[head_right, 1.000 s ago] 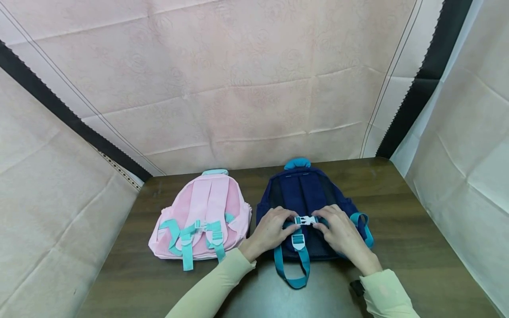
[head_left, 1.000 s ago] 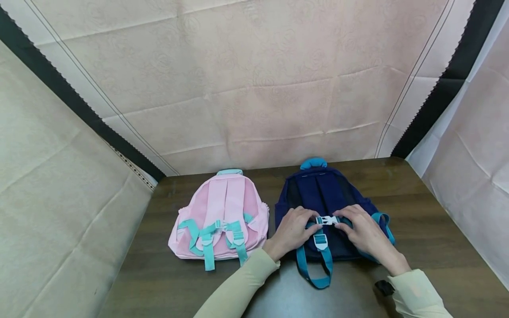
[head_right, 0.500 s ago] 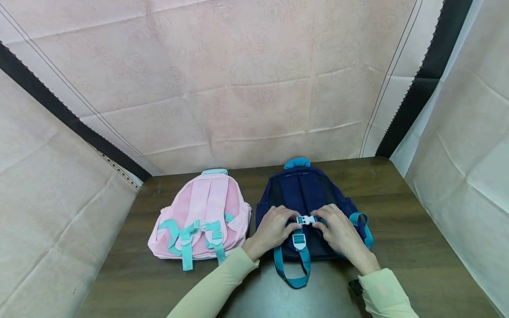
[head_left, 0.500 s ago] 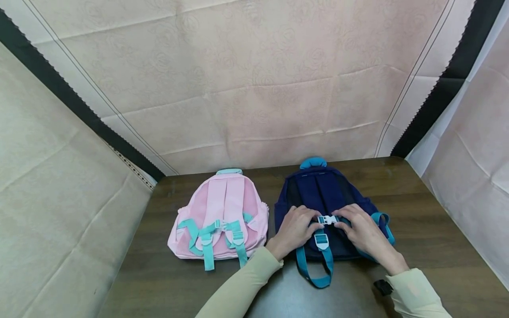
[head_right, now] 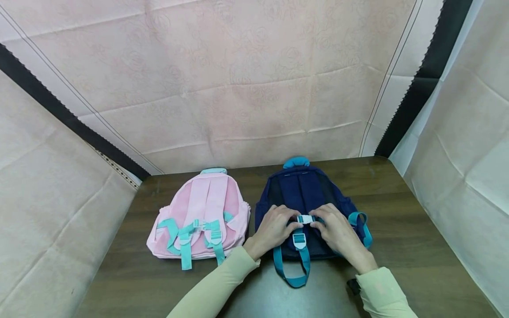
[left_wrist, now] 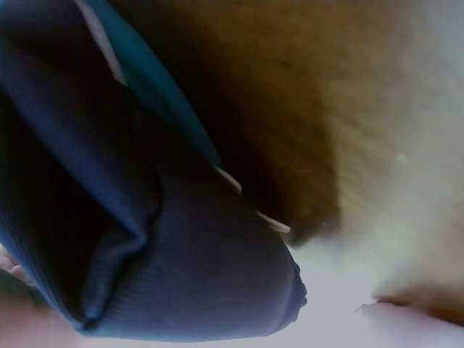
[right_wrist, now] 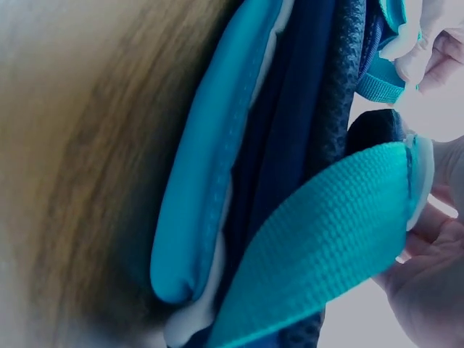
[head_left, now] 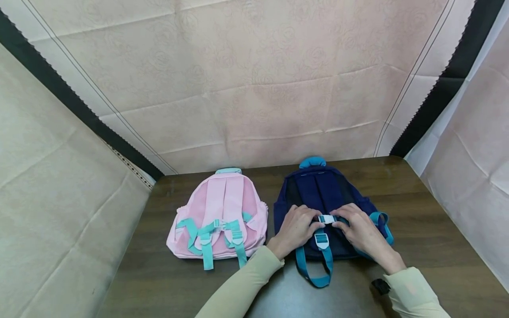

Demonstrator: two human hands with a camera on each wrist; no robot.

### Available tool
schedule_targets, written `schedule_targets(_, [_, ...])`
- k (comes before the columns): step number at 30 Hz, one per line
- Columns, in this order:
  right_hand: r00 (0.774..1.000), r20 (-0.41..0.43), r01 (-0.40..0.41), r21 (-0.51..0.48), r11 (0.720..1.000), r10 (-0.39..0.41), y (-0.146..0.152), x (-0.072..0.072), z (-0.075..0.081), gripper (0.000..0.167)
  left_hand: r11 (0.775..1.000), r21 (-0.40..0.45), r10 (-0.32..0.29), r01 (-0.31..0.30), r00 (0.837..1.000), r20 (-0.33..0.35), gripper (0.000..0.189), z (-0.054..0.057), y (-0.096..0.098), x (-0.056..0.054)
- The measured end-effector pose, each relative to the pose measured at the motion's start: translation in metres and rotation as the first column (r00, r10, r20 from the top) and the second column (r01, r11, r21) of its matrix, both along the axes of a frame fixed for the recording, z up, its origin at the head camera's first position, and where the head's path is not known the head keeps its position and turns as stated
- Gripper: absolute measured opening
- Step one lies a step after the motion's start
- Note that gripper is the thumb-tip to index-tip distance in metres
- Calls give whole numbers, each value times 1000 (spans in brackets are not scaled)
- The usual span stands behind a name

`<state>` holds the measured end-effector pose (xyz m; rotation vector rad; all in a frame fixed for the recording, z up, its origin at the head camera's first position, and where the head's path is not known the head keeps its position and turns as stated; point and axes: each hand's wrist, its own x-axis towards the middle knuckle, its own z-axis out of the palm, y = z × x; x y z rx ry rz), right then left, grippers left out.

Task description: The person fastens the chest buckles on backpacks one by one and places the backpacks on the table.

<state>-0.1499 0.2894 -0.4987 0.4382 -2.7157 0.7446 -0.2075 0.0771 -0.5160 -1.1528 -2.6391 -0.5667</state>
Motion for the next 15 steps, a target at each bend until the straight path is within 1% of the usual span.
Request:
schedule_targets(5, [999, 35, -2, 4, 1000, 1, 1, -1, 0, 25, 1000, -22, 9, -8, 1000, 19, 27, 2, 0, 1])
schedule_targets(11, [993, 118, 11, 15, 1000, -13, -1, 0, 1, 25, 998, -67, 18, -16, 999, 32, 36, 2, -5, 5])
schedule_targets(13, [990, 137, 24, 18, 1000, -26, -2, 1, 2, 27, 998, -68, 14, -12, 999, 33, 38, 5, -9, 8])
schedule_targets(15, [989, 140, 40, 10, 999, -41, -5, 2, 4, 31, 999, -46, 4, -3, 999, 37, 39, 11, -14, 11])
